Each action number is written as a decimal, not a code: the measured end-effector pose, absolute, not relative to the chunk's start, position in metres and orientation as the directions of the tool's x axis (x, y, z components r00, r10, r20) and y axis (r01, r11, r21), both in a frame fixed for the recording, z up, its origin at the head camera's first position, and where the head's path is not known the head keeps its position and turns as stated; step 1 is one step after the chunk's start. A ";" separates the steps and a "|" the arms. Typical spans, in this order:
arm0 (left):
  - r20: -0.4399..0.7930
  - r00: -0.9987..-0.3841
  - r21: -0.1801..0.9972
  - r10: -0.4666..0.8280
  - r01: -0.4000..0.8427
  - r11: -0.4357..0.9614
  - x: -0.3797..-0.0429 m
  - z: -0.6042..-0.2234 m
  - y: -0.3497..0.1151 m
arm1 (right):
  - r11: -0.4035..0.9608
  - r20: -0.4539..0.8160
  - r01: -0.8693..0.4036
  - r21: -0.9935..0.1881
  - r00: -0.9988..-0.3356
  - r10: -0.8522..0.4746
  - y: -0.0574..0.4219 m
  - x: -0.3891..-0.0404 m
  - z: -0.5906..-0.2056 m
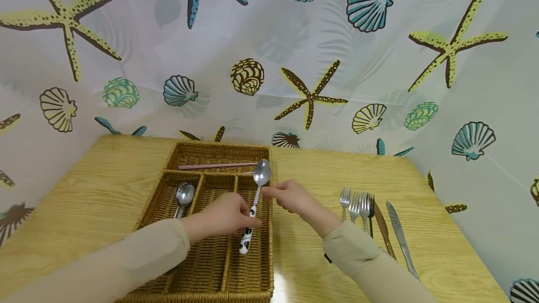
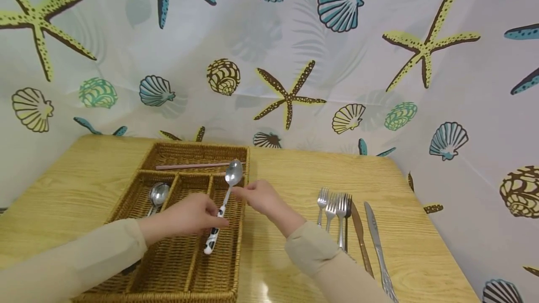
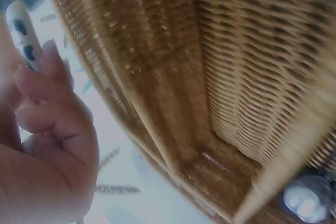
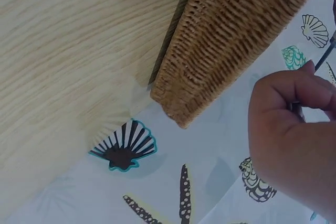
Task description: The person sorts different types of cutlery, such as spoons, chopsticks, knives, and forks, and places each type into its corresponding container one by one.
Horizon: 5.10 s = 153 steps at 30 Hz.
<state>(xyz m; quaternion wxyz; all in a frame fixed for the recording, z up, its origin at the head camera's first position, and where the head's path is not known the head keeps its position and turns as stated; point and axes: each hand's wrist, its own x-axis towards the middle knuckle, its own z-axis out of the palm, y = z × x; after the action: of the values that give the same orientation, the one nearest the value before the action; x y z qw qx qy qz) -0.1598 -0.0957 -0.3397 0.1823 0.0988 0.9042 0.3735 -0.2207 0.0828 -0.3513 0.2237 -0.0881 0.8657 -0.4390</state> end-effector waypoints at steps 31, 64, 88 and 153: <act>-0.268 -0.956 0.422 0.123 -0.002 0.906 -0.132 -0.366 -0.218 | 0.591 -0.308 0.056 -0.804 -0.891 -0.334 0.106 -0.227 -0.362; -0.377 -0.922 0.218 0.092 0.009 0.976 -0.140 -0.373 -0.204 | 0.754 -0.344 0.102 -0.648 -0.923 -0.170 0.204 -0.243 -0.361; -0.187 -0.967 0.399 0.172 0.085 0.913 -0.155 -0.326 -0.175 | 0.950 -0.327 -0.043 -0.310 -0.933 -0.149 0.241 -0.240 -0.395; -0.396 -0.864 0.788 0.311 -0.145 0.599 -0.161 -0.340 -0.096 | 0.534 -0.410 0.070 -0.842 -0.726 -0.551 0.135 -0.229 -0.355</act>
<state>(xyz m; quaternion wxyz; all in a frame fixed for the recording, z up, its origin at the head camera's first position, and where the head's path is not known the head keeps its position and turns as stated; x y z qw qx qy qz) -0.1612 -0.0962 -0.3402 0.2562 0.0485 0.8566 0.4453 -0.2291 0.1355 -0.3548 0.3386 -0.1489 0.8078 -0.4589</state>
